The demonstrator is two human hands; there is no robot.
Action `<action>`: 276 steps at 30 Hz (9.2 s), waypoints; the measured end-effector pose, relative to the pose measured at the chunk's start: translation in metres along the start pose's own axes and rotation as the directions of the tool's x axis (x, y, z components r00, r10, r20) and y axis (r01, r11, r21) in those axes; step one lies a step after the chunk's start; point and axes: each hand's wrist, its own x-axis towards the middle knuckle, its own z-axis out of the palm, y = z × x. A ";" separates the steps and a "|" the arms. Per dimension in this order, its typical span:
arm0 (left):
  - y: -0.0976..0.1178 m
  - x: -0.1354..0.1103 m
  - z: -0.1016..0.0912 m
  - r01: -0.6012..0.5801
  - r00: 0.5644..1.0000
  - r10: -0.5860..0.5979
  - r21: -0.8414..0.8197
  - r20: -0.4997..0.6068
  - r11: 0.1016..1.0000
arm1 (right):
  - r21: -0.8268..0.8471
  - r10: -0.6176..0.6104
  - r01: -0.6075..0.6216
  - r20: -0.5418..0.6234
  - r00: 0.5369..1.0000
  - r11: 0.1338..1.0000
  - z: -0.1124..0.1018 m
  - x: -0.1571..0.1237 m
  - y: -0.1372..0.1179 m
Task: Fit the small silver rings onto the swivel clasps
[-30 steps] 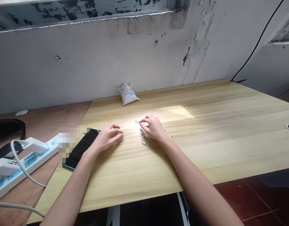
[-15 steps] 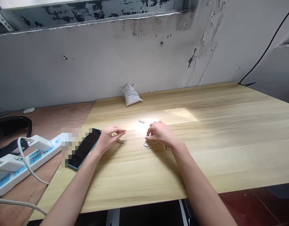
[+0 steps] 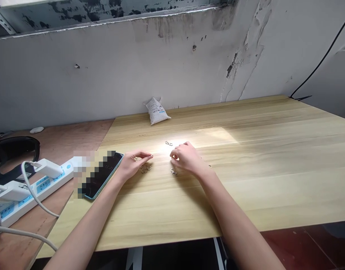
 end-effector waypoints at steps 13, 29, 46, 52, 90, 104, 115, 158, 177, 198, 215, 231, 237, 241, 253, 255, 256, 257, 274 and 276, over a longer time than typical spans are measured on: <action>0.005 -0.001 0.001 0.033 0.999 -0.034 0.050 0.010 0.998 | 0.059 -0.007 0.001 0.107 0.994 0.998 -0.005 -0.003 -0.005; -0.003 -0.002 0.008 -0.017 0.997 0.008 0.128 0.071 0.992 | -0.011 0.061 -0.060 0.203 0.977 0.998 -0.012 -0.005 -0.015; -0.003 -0.003 0.008 -0.074 0.994 0.058 0.169 0.096 0.983 | 0.088 0.105 -0.125 0.200 0.974 0.988 -0.010 -0.007 -0.016; -0.004 -0.003 0.009 -0.062 0.996 0.057 0.069 0.073 0.996 | 0.145 0.000 -0.009 0.065 0.998 0.989 -0.001 -0.002 -0.009; -0.002 -0.005 0.014 -0.112 0.989 0.097 0.132 0.111 0.985 | -0.140 0.092 -0.081 0.072 0.993 0.987 -0.002 -0.003 -0.009; -0.003 -0.003 0.017 -0.101 0.992 0.096 0.053 0.077 0.994 | -0.096 -0.126 0.103 -0.278 0.952 0.990 0.025 0.007 -0.020; -0.001 -0.002 0.017 -0.086 0.995 0.086 -0.001 0.044 0.996 | -0.107 -0.156 0.129 -0.314 0.936 0.986 0.029 0.008 -0.023; 0.003 -0.001 0.016 0.223 0.970 -0.168 -0.368 0.174 0.903 | -0.369 -0.312 0.198 -0.283 0.907 0.908 0.021 0.011 -0.034; 0.005 -0.001 0.005 0.232 0.958 -0.159 -0.321 0.240 0.918 | -0.159 -0.309 0.282 -0.181 0.934 0.946 0.025 0.010 -0.023; 0.006 -0.003 -0.012 0.320 0.879 -0.143 -0.339 0.455 0.885 | 0.230 -0.283 0.329 -0.211 0.935 0.916 0.023 0.006 -0.024; 0.005 0.000 -0.011 0.331 0.912 -0.210 -0.332 0.351 0.883 | 0.297 -0.114 0.180 -0.226 0.967 0.938 0.023 0.007 -0.030; 0.008 0.000 -0.005 0.342 0.927 -0.253 -0.344 0.278 0.874 | 0.556 -0.054 0.096 -0.091 0.994 0.825 0.040 0.007 -0.021; 0.006 0.000 -0.003 0.343 0.927 -0.249 -0.364 0.282 0.866 | 0.585 -0.042 0.089 -0.093 0.995 0.806 0.039 0.008 -0.021; 0.008 0.000 -0.004 0.330 0.932 -0.239 -0.365 0.272 0.871 | 0.577 -0.041 0.089 -0.096 0.995 0.812 0.038 0.008 -0.022; 0.007 0.000 -0.002 0.330 0.933 -0.247 -0.353 0.261 0.876 | 0.488 -0.141 0.208 -0.171 0.975 0.848 0.038 0.009 -0.023; 0.006 -0.001 -0.001 0.331 0.933 -0.247 -0.357 0.261 0.874 | 0.488 -0.139 0.212 -0.182 0.973 0.847 0.039 0.009 -0.024; 0.005 -0.001 -0.001 0.332 0.933 -0.248 -0.359 0.261 0.872 | 0.489 -0.136 0.212 -0.186 0.973 0.846 0.039 0.009 -0.024; 0.004 -0.001 0.000 0.333 0.933 -0.250 -0.363 0.258 0.870 | 0.490 -0.136 0.212 -0.186 0.973 0.845 0.039 0.009 -0.023; 0.005 0.001 0.008 0.347 0.937 -0.287 -0.433 0.199 0.832 | 0.351 -0.025 0.125 -0.278 0.960 0.928 0.038 0.011 -0.021; 0.006 0.001 0.007 0.334 0.941 -0.278 -0.414 0.191 0.847 | 0.366 -0.015 0.115 -0.267 0.964 0.924 0.038 0.011 -0.018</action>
